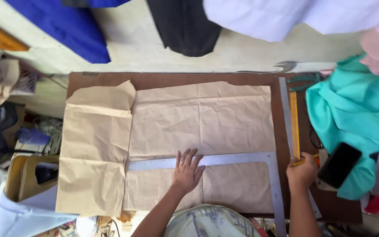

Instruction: The person uses a pencil, a wooden ruler, a flexible measuring tape, and a large L-square to draw lines and mark measurements on a large sheet of brown paper laid on a table. They draw straight lines, measure distances, and create a pattern layout.

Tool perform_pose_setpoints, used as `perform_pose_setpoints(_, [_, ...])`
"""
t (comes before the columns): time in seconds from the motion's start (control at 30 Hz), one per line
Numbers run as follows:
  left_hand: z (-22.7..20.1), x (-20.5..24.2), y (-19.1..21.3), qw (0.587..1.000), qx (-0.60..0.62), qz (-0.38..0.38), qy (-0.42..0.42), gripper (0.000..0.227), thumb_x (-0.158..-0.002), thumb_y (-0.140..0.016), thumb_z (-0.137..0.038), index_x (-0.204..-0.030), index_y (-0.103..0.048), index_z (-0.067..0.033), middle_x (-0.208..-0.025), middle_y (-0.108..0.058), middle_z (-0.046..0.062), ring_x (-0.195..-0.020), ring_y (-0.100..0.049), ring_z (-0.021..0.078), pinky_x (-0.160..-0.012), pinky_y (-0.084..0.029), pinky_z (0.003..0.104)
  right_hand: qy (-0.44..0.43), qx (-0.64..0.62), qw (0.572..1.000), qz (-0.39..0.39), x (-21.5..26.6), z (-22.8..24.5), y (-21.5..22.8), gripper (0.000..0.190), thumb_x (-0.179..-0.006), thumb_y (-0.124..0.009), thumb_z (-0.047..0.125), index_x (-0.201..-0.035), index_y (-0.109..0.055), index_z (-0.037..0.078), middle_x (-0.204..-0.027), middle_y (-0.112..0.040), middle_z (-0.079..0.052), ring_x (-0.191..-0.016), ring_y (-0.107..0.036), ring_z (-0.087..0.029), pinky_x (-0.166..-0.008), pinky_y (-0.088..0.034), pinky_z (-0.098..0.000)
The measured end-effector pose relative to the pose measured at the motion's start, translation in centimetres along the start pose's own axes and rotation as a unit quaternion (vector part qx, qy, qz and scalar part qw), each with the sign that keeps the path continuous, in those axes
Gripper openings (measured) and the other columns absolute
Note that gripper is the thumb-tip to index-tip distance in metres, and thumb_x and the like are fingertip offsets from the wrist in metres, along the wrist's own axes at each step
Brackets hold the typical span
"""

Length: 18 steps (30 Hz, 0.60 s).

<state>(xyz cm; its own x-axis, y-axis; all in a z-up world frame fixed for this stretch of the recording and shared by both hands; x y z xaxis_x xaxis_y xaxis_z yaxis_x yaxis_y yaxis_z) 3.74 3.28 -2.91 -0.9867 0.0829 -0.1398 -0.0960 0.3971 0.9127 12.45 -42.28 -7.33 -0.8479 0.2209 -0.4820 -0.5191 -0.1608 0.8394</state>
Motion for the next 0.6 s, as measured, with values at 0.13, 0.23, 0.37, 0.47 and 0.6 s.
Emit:
perform_pose_setpoints(0.13, [3.6, -3.8, 0.9, 0.995, 0.002, -0.093, 0.033, 0.039, -0.099, -0.057, -0.045, -0.131, -0.061, -0.0228, -0.139, -0.055, 0.006, -0.137, -0.049, 0.0320, -0.114, -0.036, 0.059, 0.001, -0.020, 0.999, 0.028, -0.1, 3.9, 2.6, 0.027, -0.090, -0.087, 0.019, -0.115, -0.076, 0.016, -0.095, -0.070, -0.001, -0.090, -0.072, -0.028, -0.085, -0.060, -0.0385])
perform_pose_setpoints(0.23, [5.7, -6.8, 1.3, 0.993, 0.000, -0.111, 0.032, 0.045, -0.096, -0.061, -0.045, -0.135, -0.060, -0.0211, -0.142, -0.054, 0.008, -0.139, -0.049, 0.0319, -0.114, -0.038, 0.058, -0.060, -0.365, 0.917, 0.149, 1.2, 13.1, 3.9, 0.035, -0.088, -0.082, 0.002, -0.121, -0.069, -0.004, -0.098, -0.067, -0.028, -0.101, -0.066, -0.049, -0.091, -0.052, -0.0552])
perform_pose_setpoints(0.37, [7.2, -11.3, 1.9, 0.999, 0.021, -0.018, 0.030, 0.079, -0.094, -0.051, -0.062, -0.158, -0.033, -0.0198, -0.155, -0.042, 0.012, -0.147, -0.041, 0.0309, -0.122, -0.030, 0.055, -0.071, -0.493, 0.819, 0.285, 4.6, 24.7, -0.6, 0.039, -0.078, -0.087, 0.004, -0.115, -0.075, 0.001, -0.086, -0.074, -0.015, -0.078, -0.072, -0.023, -0.072, -0.060, -0.0357])
perform_pose_setpoints(0.47, [7.5, -13.7, 2.4, 0.996, -0.055, 0.069, 0.013, 0.104, -0.083, -0.045, -0.084, -0.164, -0.019, -0.0253, -0.165, -0.028, 0.014, -0.153, -0.030, 0.0319, -0.127, -0.021, 0.053, 0.006, -0.497, 0.827, 0.264, 5.2, 29.9, -2.4, 0.036, -0.077, -0.091, 0.010, -0.110, -0.076, 0.002, -0.080, -0.072, -0.013, -0.073, -0.073, -0.025, -0.068, -0.062, -0.0345])
perform_pose_setpoints(0.6, [9.3, -15.9, 1.9, 0.977, -0.119, 0.175, 0.008, 0.110, -0.074, -0.041, -0.096, -0.163, -0.018, -0.0348, -0.173, -0.010, 0.007, -0.159, -0.012, 0.0301, -0.131, -0.010, 0.051, 0.164, -0.428, 0.857, 0.235, 2.1, 36.3, 2.9, 0.021, -0.102, -0.065, 0.020, -0.099, -0.077, 0.003, -0.088, -0.075, -0.017, -0.086, -0.073, -0.040, -0.079, -0.059, -0.0486])
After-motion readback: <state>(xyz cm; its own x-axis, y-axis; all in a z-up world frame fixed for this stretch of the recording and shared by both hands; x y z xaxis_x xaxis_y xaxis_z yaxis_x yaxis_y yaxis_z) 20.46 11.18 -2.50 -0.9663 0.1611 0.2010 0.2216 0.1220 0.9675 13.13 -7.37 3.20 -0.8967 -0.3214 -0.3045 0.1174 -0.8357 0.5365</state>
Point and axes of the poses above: each hand's wrist, its own x-axis away from the middle knuckle, its own y-axis out of the back of the hand, z = x × y, the point moved 8 cm from there along -x, towards the middle knuckle
